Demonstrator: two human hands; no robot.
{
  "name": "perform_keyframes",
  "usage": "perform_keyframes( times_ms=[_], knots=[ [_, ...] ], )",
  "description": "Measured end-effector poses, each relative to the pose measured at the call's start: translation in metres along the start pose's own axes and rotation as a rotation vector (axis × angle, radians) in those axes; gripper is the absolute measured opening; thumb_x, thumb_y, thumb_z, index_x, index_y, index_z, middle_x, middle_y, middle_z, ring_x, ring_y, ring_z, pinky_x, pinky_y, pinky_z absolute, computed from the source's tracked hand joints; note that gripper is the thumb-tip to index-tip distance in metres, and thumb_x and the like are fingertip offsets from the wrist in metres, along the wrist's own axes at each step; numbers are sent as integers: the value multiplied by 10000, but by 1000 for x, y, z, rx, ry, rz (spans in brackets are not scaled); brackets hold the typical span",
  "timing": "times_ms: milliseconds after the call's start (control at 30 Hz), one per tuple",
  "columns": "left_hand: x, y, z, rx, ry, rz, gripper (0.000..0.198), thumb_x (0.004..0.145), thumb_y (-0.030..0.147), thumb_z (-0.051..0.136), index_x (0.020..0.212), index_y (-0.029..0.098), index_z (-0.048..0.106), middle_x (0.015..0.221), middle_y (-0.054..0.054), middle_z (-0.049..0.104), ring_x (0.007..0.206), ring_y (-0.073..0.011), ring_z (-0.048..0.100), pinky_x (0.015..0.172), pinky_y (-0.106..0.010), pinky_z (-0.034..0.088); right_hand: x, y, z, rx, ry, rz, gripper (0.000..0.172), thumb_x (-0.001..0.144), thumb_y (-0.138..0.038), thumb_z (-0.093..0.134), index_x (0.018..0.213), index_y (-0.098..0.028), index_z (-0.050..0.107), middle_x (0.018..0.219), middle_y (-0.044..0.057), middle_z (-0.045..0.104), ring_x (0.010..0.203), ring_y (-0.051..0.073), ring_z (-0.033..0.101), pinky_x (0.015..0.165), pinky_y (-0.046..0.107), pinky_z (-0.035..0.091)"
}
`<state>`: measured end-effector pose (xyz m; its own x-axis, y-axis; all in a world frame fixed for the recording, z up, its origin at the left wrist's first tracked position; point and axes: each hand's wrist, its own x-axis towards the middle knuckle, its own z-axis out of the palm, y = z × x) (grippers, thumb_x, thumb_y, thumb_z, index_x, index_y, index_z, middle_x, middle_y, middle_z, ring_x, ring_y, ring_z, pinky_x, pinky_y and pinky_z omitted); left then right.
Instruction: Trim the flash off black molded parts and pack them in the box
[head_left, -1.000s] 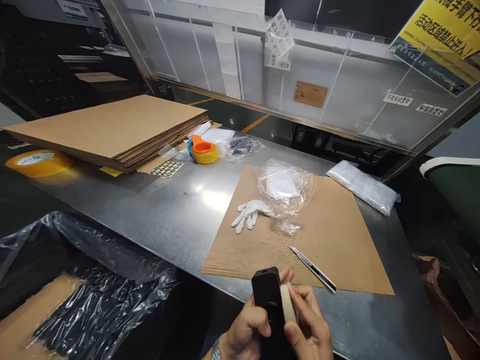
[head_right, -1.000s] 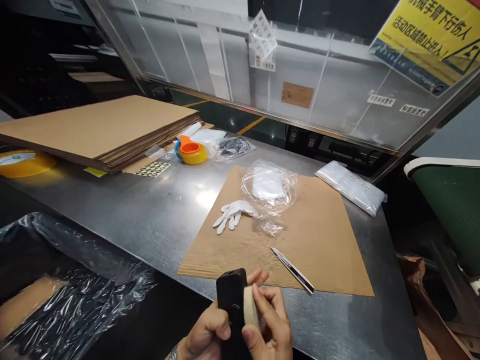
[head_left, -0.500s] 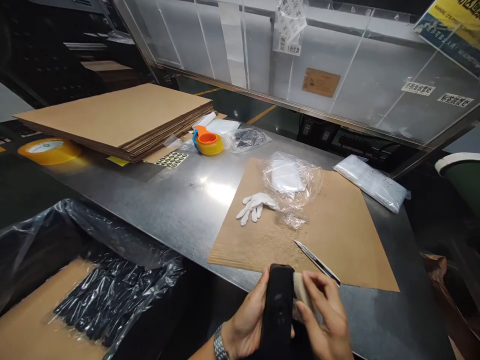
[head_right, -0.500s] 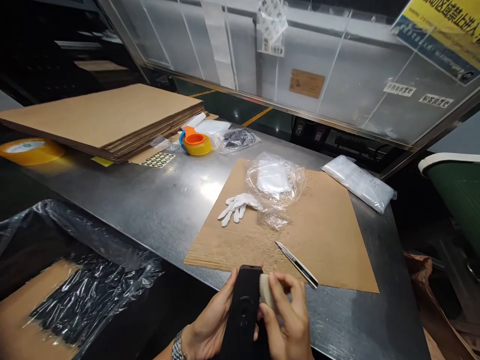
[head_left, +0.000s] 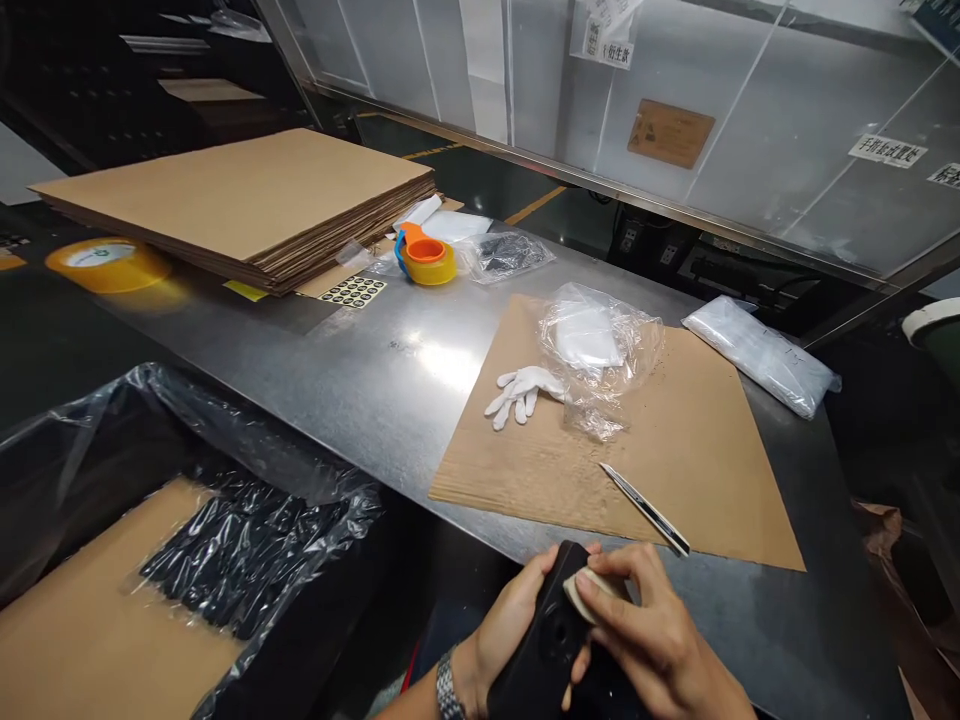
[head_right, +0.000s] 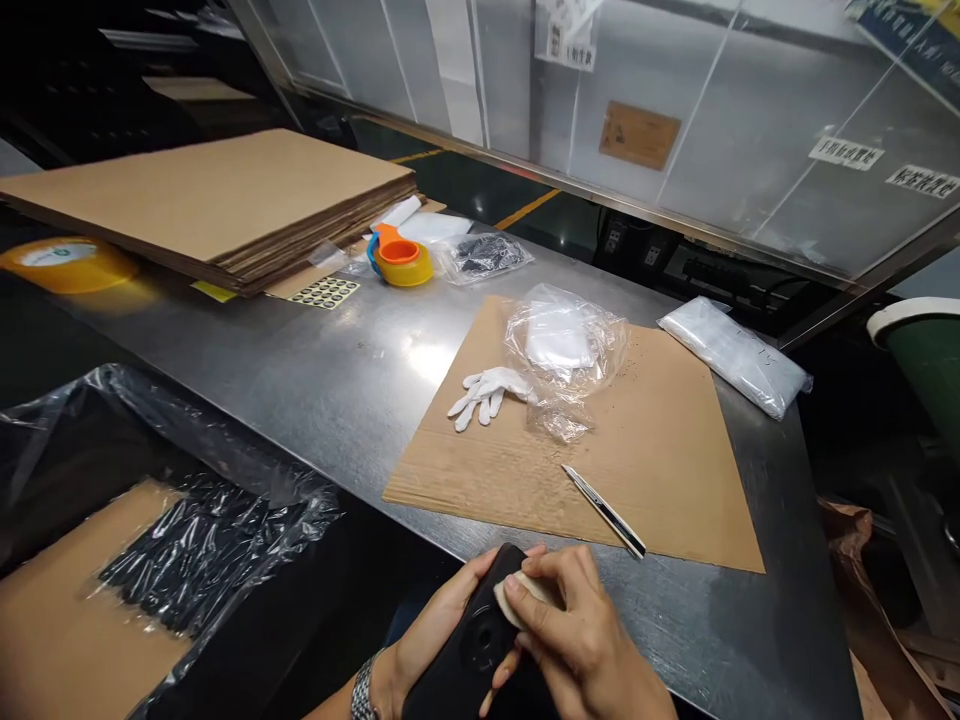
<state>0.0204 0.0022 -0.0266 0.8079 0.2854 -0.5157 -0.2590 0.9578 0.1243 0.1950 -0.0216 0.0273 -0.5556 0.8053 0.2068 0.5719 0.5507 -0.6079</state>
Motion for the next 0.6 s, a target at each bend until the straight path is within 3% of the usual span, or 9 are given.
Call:
perform_keyframes(
  times_ms=[100, 233, 300, 400, 500, 600],
  knots=[
    [0, -2, -3, 10, -10, -20, 581, 834, 595, 285, 927, 138, 631, 615, -53, 632, 415, -151, 576, 334, -236, 452, -3, 1, -7, -30, -56, 14, 538, 856, -49, 418, 1362, -219, 352, 1148, 123, 505, 1071, 211, 475, 832, 366, 477],
    [3, -9, -7, 98, 16, -109, 722, 811, 654, 237, 605, 83, 627, 473, -90, 582, 348, -137, 532, 316, -210, 390, -1, 1, -4, -41, -70, -6, 547, 855, -66, 433, 1368, -234, 342, 1132, 115, 516, 986, 197, 507, 792, 362, 484],
    [4, -10, -7, 100, 23, -108, 746, 801, 674, 235, 575, 79, 623, 456, -96, 572, 339, -131, 515, 317, -208, 373, 0, 2, 0, -40, -55, -22, 551, 854, -77, 441, 1369, -247, 343, 1114, 109, 519, 965, 197, 513, 775, 361, 487],
    [2, -5, -2, 68, 41, 19, 650, 839, 599, 290, 835, 73, 671, 531, -80, 605, 384, -126, 529, 348, -201, 390, 2, 6, 5, -43, 23, 17, 558, 857, -69, 434, 1375, -249, 337, 1116, 109, 501, 1032, 206, 489, 812, 368, 479],
    [-2, 1, 5, 25, 126, 254, 395, 842, 432, 467, 1141, 200, 579, 672, -33, 642, 467, -121, 563, 392, -189, 409, 6, 8, 4, -70, 86, 61, 537, 854, -90, 454, 1363, -236, 365, 1101, 113, 492, 1030, 212, 485, 818, 374, 475],
    [-2, -1, 11, 56, 198, 394, 401, 780, 367, 596, 1154, 225, 578, 817, -34, 645, 579, -138, 580, 433, -207, 422, 11, 7, 8, -182, 107, 29, 511, 834, -141, 499, 1332, -225, 429, 1057, 122, 527, 945, 223, 530, 752, 366, 495]
  ],
)
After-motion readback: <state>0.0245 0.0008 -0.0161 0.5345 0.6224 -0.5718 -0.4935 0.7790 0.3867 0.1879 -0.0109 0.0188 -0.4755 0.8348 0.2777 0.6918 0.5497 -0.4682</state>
